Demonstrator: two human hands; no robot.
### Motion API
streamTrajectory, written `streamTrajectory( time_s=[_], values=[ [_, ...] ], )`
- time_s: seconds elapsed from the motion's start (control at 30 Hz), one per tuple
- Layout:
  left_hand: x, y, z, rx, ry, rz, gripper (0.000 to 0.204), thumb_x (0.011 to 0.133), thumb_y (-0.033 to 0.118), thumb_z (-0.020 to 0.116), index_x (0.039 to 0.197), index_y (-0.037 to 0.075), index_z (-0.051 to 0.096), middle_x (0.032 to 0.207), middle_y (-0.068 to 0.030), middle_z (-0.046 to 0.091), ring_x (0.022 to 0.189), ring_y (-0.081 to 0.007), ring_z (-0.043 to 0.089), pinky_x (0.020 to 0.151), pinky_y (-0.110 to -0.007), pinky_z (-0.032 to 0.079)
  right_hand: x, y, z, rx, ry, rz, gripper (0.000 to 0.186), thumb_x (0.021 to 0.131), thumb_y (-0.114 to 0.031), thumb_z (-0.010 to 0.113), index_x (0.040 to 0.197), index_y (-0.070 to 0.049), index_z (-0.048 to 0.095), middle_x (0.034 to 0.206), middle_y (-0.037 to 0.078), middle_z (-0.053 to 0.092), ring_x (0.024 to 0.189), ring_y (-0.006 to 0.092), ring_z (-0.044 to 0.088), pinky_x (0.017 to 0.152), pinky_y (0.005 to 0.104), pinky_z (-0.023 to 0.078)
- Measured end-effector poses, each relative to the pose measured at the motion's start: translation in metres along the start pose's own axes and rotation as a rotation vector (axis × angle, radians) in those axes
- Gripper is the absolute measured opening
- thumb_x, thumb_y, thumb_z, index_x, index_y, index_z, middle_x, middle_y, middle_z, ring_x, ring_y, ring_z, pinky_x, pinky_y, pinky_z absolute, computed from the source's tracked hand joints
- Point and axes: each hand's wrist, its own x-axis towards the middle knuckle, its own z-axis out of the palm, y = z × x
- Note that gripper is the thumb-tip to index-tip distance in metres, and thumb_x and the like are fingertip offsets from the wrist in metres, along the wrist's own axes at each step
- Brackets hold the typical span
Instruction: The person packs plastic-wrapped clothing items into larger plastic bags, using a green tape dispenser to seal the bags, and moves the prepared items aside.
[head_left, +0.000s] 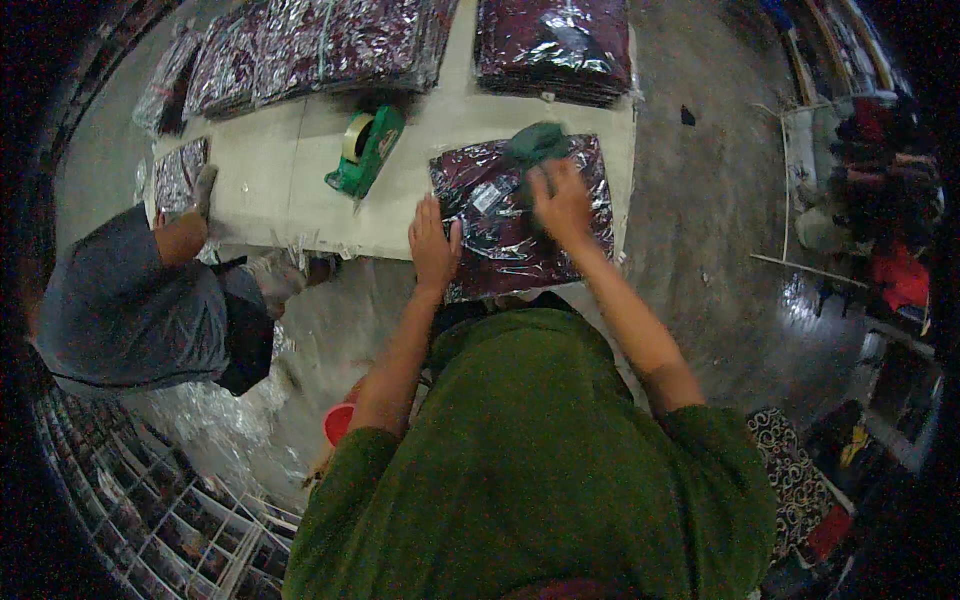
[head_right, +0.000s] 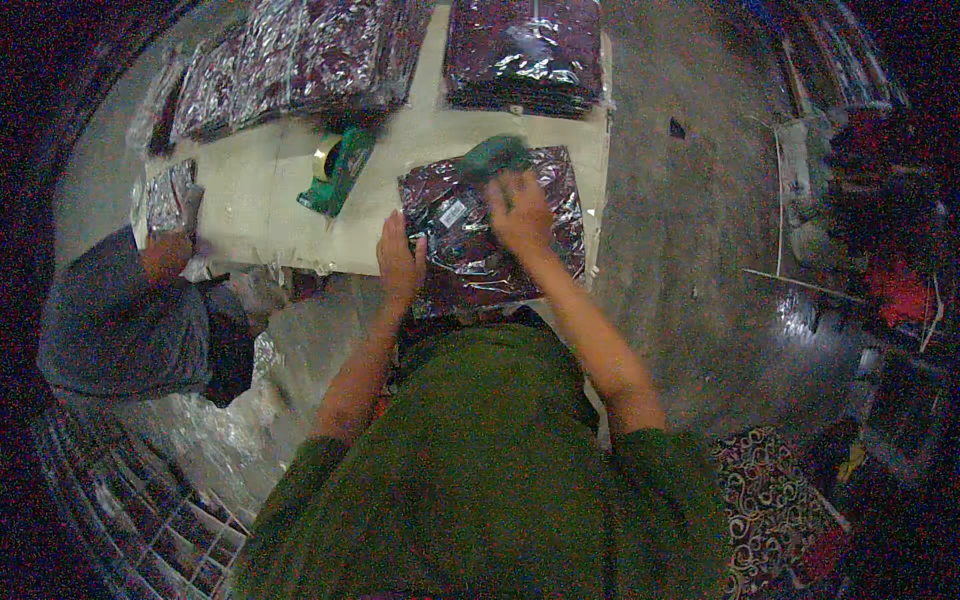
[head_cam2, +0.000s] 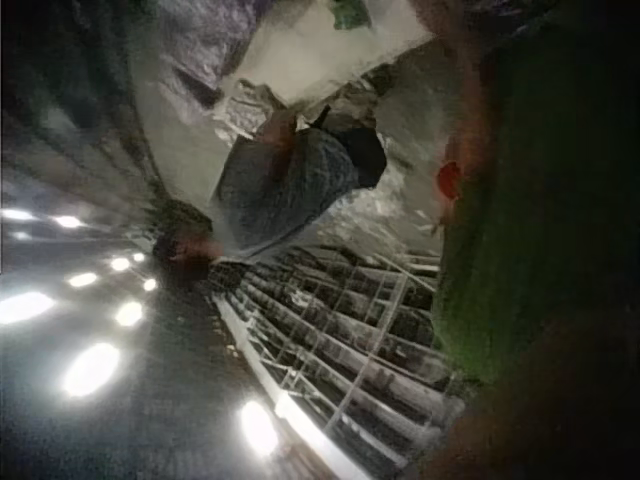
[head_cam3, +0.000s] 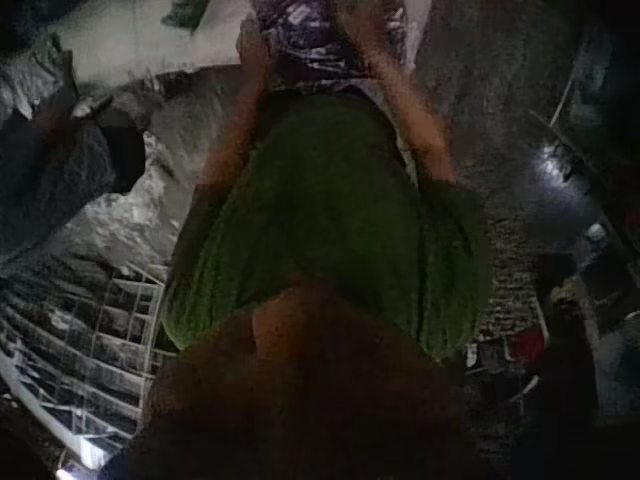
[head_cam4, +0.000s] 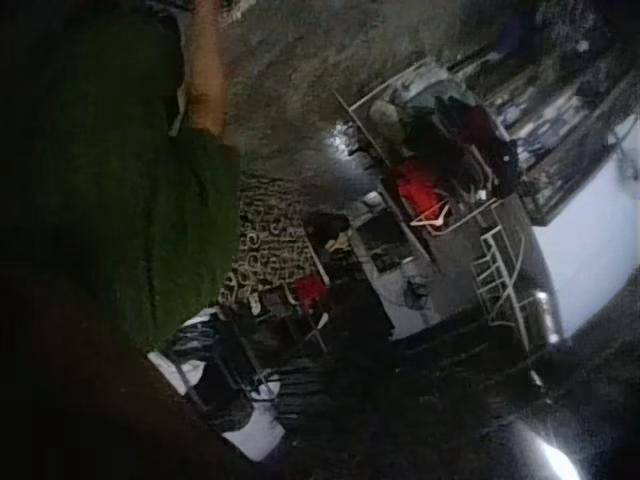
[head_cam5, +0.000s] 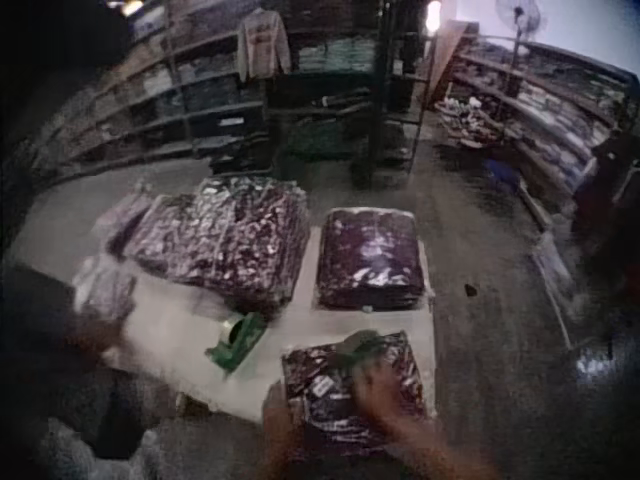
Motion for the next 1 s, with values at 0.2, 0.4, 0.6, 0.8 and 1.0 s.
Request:
streamTrajectory(
  time_s=[0.2, 0.4, 0.6, 0.8, 1.0],
  values=[
    [-0.005, -0.062, 0.047, -0.551, -0.066, -0.073, 0.060, 0.092, 0.041, 0.045, 0.141, 0.007, 0.039, 0.144, -0.0133, 0.043, 0.136, -0.0312, 0.034, 0.112, -0.050, 0.022, -0.035, -0.063, 0.077, -0.120, -0.450, -0.532, 0.047, 0.092, -0.036, 0.052, 0.135, -0.018, 0.051, 0.145, 0.014, 0.038, 0.135, 0.0360, 0.032, 0.112, 0.0520, 0.022],
    [0.004, -0.036, 0.019, 0.282, -0.274, -0.050, 0.061, 0.090, 0.039, 0.046, 0.138, 0.002, 0.041, 0.142, -0.0158, 0.044, 0.137, -0.0303, 0.033, 0.113, -0.048, 0.022, 0.026, -0.046, 0.152, -0.297, -0.483, -0.426, 0.050, 0.095, -0.032, 0.043, 0.144, -0.023, 0.040, 0.153, 0.012, 0.028, 0.140, 0.0366, 0.025, 0.114, 0.0525, 0.019],
    [0.017, -0.033, 0.007, 0.183, -0.151, -0.013, 0.069, 0.089, 0.039, 0.047, 0.142, -0.004, 0.033, 0.153, -0.0171, 0.025, 0.143, -0.0302, 0.022, 0.114, -0.046, 0.019, 0.111, -0.039, 0.159, 0.339, -0.516, -0.027, 0.046, 0.095, -0.020, 0.045, 0.140, -0.010, 0.042, 0.145, 0.021, 0.037, 0.130, 0.0395, 0.041, 0.108, 0.0449, 0.033],
    [0.008, -0.038, 0.017, 0.098, -0.135, -0.073, 0.062, 0.087, 0.040, 0.049, 0.134, -0.001, 0.046, 0.152, -0.0166, 0.027, 0.143, -0.0298, 0.023, 0.115, -0.046, 0.019, -0.023, -0.081, 0.070, -0.067, -0.726, -0.408, 0.046, 0.093, -0.030, 0.048, 0.137, -0.016, 0.049, 0.149, 0.017, 0.034, 0.136, 0.0476, 0.028, 0.111, 0.0525, 0.026],
    [0.011, -0.036, 0.012, 0.231, -0.153, 0.002, 0.066, 0.086, 0.035, 0.049, 0.142, 0.003, 0.037, 0.152, -0.0156, 0.029, 0.142, -0.0306, 0.025, 0.115, -0.046, 0.019, -0.027, -0.040, 0.086, -0.174, -0.529, -0.367, 0.045, 0.094, -0.035, 0.047, 0.137, -0.021, 0.049, 0.151, 0.012, 0.032, 0.139, 0.0373, 0.028, 0.112, 0.0532, 0.024]
  ],
)
